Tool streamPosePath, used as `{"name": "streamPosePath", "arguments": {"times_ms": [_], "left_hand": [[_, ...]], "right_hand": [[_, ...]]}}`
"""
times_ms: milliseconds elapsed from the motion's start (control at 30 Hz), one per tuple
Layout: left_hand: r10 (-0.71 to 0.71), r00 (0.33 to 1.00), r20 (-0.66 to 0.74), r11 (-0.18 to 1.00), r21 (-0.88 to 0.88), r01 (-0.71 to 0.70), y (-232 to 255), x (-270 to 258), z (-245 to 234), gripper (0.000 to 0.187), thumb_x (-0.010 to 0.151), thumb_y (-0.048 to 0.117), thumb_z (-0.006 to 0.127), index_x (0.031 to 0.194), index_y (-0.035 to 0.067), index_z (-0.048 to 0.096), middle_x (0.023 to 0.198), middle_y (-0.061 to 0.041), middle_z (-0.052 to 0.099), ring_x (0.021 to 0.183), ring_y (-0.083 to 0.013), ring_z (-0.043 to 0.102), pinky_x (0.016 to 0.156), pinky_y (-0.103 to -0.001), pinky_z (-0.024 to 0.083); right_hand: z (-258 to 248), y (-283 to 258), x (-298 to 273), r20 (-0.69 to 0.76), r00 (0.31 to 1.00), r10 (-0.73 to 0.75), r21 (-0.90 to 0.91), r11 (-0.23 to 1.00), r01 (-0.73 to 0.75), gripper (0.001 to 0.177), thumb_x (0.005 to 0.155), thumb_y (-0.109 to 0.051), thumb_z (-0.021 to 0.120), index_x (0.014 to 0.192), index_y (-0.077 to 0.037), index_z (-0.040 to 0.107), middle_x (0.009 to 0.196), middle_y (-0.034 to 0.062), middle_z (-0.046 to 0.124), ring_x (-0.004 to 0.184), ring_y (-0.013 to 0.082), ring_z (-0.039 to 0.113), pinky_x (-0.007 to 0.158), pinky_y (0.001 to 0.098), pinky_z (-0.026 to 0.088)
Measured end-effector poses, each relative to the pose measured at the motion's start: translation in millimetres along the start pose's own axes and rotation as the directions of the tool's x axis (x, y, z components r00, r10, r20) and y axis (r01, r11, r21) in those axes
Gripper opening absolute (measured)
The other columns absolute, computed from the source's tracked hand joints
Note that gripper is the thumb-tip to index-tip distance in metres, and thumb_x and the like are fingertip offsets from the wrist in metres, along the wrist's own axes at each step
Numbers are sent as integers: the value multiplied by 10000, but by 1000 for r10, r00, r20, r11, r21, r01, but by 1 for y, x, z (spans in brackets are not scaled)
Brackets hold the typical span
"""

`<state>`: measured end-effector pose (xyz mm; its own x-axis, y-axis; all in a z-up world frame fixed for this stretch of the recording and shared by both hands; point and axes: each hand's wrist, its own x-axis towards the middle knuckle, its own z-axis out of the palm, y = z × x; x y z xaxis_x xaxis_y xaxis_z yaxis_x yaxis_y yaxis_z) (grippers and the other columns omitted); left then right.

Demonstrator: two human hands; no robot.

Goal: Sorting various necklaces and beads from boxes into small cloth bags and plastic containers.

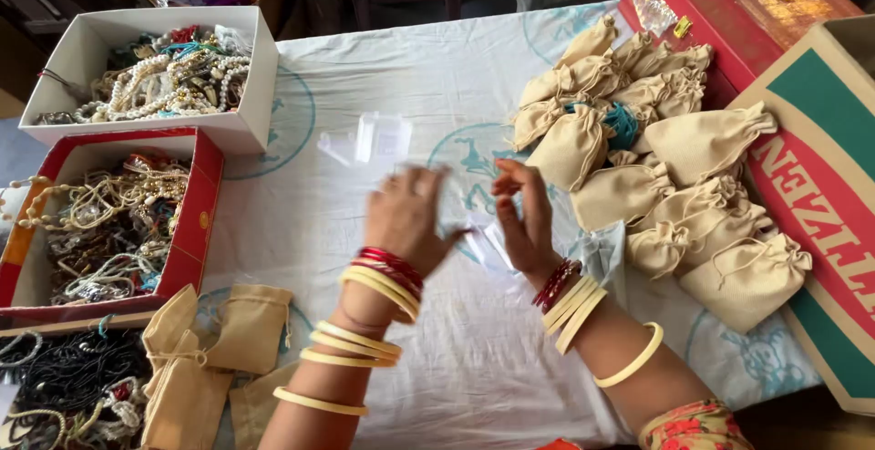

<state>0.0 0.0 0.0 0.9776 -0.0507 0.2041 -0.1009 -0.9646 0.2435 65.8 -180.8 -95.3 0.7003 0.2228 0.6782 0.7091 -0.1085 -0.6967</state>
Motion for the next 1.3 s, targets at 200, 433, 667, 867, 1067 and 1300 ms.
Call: {"name": "streamPosePath", "arguments": {"times_ms": [200,433,667,867,1067,1300], "left_hand": [[233,903,361,968,-172,-181,19,-1,72,961,602,705,900,1310,138,582,1455,-255,418,1293,-448,456,1029,-536,415],[170,914,367,979,-170,-114,-3,11,71,677,562,617,871,1024,145,724,1350,-118,577,1298,-337,556,1071,-426,472],[-153,973,170,975,-135,177,-36,20,85,652,629,587,917,1014,95,730,1534,-235,354,1393,-418,381,1127,-455,357],[-188,964,189,957,-185,223,-40,20,87,642,663,541,902,1111,133,689,1589,-204,286,1465,-398,296,1140,-509,300],[-126,973,193,967,-193,164,-42,28,85,691,660,510,904,1216,201,634,1458,-149,424,1392,-366,389,1102,-502,353],[-24,995,95,902,-427,63,-39,26,53,841,626,448,942,1320,169,557,1298,-162,510,1252,-369,519,1076,-445,444]], "right_hand": [[2,25,-3,-145,976,164,259,958,-123,561,1109,-456,474,1427,6,471,1113,62,545,991,132,525,934,294,460],[1,13,-3,-111,993,36,142,990,-20,450,1111,-364,476,1374,-2,525,1067,48,570,943,119,548,886,283,483],[-12,-28,2,10,982,-191,-302,935,185,223,1016,-144,618,1221,-59,637,1091,93,634,948,209,615,856,322,501],[-76,-94,-13,404,893,198,-701,694,163,419,855,-257,734,1239,-117,641,1118,97,667,1064,313,617,912,448,463],[-124,-45,-63,549,753,364,-670,729,136,609,683,-158,773,1276,-134,636,1167,139,626,1131,380,548,949,480,439],[-99,-82,-1,425,867,261,-540,842,11,361,785,86,619,1080,-104,706,1005,59,625,930,210,637,785,326,536]]}}
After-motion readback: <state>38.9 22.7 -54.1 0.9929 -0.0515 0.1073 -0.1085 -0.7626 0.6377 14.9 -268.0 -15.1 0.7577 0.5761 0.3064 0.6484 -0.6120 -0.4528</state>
